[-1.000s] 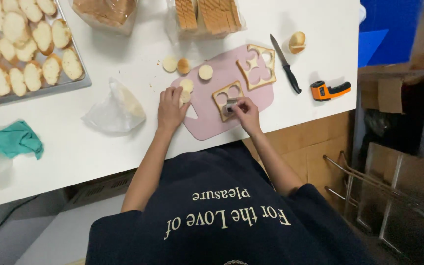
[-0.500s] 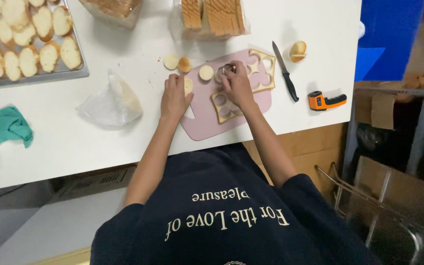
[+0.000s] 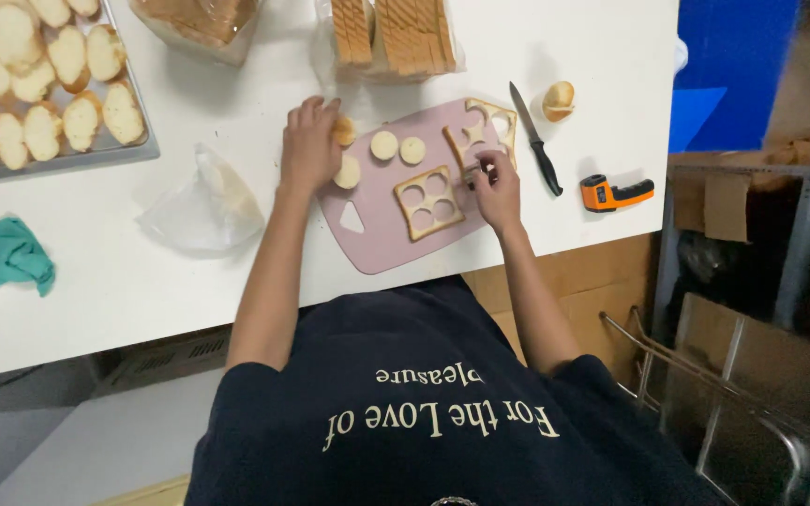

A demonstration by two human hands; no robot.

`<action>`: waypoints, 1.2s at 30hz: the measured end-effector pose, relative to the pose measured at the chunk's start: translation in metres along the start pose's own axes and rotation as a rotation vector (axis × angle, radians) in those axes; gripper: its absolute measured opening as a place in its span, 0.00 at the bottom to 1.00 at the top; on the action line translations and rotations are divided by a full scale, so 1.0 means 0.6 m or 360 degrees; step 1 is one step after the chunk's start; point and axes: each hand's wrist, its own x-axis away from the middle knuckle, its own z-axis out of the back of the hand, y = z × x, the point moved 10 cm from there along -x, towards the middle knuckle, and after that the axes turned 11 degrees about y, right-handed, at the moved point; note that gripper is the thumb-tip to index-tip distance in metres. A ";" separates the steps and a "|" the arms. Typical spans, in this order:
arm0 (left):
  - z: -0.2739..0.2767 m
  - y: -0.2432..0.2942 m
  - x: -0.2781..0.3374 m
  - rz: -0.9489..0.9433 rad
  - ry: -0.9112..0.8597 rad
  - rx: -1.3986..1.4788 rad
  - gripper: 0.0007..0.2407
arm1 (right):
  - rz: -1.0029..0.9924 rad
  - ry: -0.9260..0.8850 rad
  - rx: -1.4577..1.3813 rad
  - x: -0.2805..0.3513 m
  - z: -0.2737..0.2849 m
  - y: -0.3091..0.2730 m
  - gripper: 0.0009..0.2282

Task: Cutting circular shapes out of white bread slices and arranging them on a tray.

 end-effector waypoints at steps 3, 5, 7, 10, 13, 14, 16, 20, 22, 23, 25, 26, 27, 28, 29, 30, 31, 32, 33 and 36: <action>-0.014 0.011 -0.029 -0.0244 -0.0178 -0.0030 0.26 | 0.0209 -0.0025 0.0239 0.007 -0.023 -0.041 0.04; -0.021 0.013 -0.039 -0.0210 -0.0318 -0.0052 0.24 | 0.0328 -0.0111 0.0341 0.005 -0.062 -0.098 0.04; -0.028 0.013 -0.036 -0.0164 -0.0465 -0.0079 0.22 | 0.0442 -0.0211 0.0442 0.008 -0.100 -0.149 0.05; -0.022 0.009 -0.033 -0.0083 -0.0536 -0.0069 0.23 | 0.0814 -0.0394 0.0643 0.016 -0.165 -0.232 0.14; -0.010 0.000 -0.038 -0.0029 -0.0390 0.0005 0.22 | 0.1045 -0.0408 0.0687 0.015 -0.211 -0.268 0.26; -0.018 -0.006 -0.033 -0.0024 -0.0365 0.0035 0.20 | 0.1018 -0.0508 0.0877 0.013 -0.238 -0.242 0.23; -0.023 -0.011 -0.030 -0.0015 -0.0337 0.0063 0.18 | 0.0995 -0.0609 0.1066 0.008 -0.269 -0.206 0.20; -0.007 -0.005 -0.029 0.0076 -0.0316 0.0174 0.14 | 0.1106 -0.0690 0.1138 0.005 -0.285 -0.192 0.16; 0.002 -0.009 -0.025 0.0135 -0.0277 0.0241 0.13 | 0.1088 -0.0742 0.1106 0.003 -0.268 -0.211 0.17; 0.003 -0.019 -0.023 0.0213 -0.0258 0.0278 0.11 | 0.1033 -0.0698 0.0994 -0.004 -0.245 -0.231 0.20; 0.006 -0.036 -0.022 0.0288 -0.0233 0.0307 0.10 | 0.0983 -0.0649 0.0874 -0.019 -0.210 -0.250 0.22; 0.008 -0.034 -0.022 0.0216 -0.0191 0.0294 0.09 | 0.0881 -0.0590 0.0831 -0.032 -0.188 -0.240 0.21; 0.010 -0.032 -0.021 0.0145 -0.0150 0.0281 0.08 | 0.0780 -0.0531 0.0787 -0.044 -0.165 -0.229 0.19; 0.011 -0.027 -0.018 0.0145 -0.0152 0.0284 0.08 | 0.0777 -0.0532 0.0789 -0.042 -0.158 -0.222 0.19; 0.014 -0.024 -0.017 0.0160 -0.0133 0.0281 0.07 | 0.0782 -0.0566 0.0858 -0.039 -0.155 -0.212 0.20; 0.016 -0.020 -0.018 0.0170 -0.0112 0.0280 0.06 | 0.0788 -0.0596 0.0928 -0.039 -0.150 -0.202 0.21; 0.012 0.003 -0.016 0.0168 -0.0112 0.0282 0.06 | 0.0788 -0.0593 0.0931 -0.036 -0.153 -0.200 0.21; 0.018 0.050 -0.013 -0.0113 -0.0057 0.0237 0.06 | 0.0863 -0.0590 0.0985 -0.029 -0.160 -0.203 0.22; 0.023 0.097 -0.003 -0.0394 -0.0003 0.0191 0.08 | 0.0939 -0.0586 0.1038 -0.021 -0.168 -0.205 0.23; -0.042 0.171 0.031 -0.0743 -0.0085 -0.0102 0.04 | 0.0837 -0.0578 0.1047 -0.016 -0.177 -0.193 0.24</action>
